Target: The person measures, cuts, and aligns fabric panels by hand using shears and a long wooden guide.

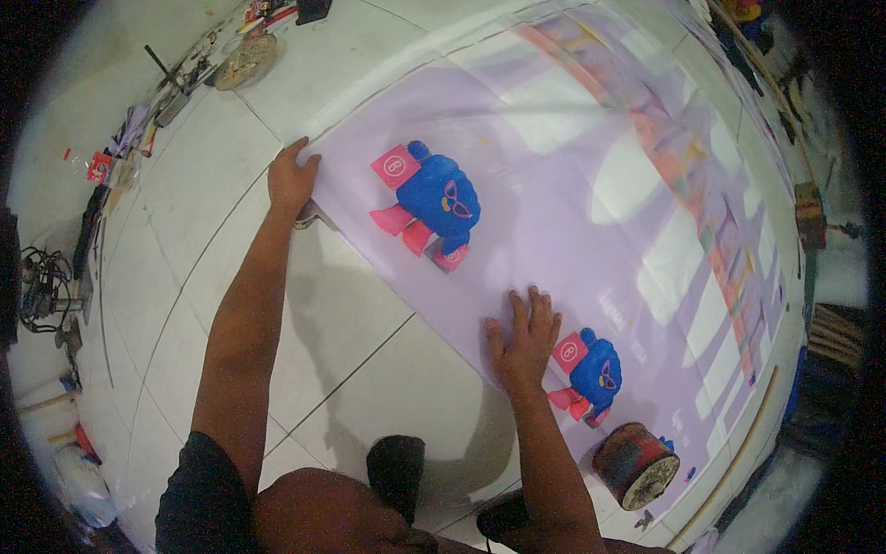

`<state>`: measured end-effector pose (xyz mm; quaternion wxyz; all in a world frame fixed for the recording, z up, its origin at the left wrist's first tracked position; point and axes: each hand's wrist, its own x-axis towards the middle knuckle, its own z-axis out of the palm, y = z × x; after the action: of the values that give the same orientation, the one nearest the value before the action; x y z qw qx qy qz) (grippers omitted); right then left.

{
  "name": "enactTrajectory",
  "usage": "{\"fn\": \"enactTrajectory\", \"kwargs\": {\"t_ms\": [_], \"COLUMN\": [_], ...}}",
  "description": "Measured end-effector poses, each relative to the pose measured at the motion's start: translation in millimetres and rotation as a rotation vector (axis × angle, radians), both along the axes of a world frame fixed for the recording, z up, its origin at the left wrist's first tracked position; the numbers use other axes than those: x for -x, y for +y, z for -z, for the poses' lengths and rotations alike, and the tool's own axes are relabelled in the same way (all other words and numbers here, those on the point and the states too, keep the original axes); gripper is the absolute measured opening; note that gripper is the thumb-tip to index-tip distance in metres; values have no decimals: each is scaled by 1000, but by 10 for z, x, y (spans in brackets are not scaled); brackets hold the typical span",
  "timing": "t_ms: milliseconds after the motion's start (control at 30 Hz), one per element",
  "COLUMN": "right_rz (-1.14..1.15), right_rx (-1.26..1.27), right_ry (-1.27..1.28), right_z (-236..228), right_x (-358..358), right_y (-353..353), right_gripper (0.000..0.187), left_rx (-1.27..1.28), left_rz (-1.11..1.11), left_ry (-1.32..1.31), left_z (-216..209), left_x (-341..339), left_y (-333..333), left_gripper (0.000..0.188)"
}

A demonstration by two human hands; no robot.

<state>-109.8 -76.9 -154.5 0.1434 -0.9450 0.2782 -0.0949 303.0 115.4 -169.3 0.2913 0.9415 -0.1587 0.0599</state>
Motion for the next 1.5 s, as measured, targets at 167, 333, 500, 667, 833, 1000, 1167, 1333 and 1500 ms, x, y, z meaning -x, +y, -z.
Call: {"fn": "enactTrajectory", "kwargs": {"t_ms": [167, 333, 500, 667, 833, 1000, 1167, 1333, 1500], "right_rz": [-53, -62, -83, -19, 189, 394, 364, 128, -76], "right_rx": [7, -15, -34, -92, -171, -313, -349, -229, -139], "right_ry": [60, 75, 28, -60, -296, -446, -494, -339, -99], "right_z": [50, 41, 40, -115, -43, -15, -56, -94, -146], "right_x": [-115, -114, -155, -22, 321, 626, 548, 642, 686], "right_y": [93, 175, 292, 211, 55, -12, 73, 149, 349], "right_gripper": [55, 54, 54, 50, 40, 37, 36, 32, 29], "left_rx": [-145, -80, 88, -7, 126, 413, 553, 406, 148], "left_rz": [-30, -53, -187, -302, -88, -140, -75, -124, -335], "left_ry": [46, 123, -63, 356, 582, 914, 933, 808, 616], "left_z": [48, -49, -58, -322, -270, -375, -102, -42, -166], "left_x": [-72, -143, -179, 248, 647, 597, 311, 402, 651], "left_y": [-19, 84, 399, 587, 624, 515, 792, 1321, 1742], "left_gripper": [48, 48, 46, 56, 47, 23, 18, 27, 37]}}
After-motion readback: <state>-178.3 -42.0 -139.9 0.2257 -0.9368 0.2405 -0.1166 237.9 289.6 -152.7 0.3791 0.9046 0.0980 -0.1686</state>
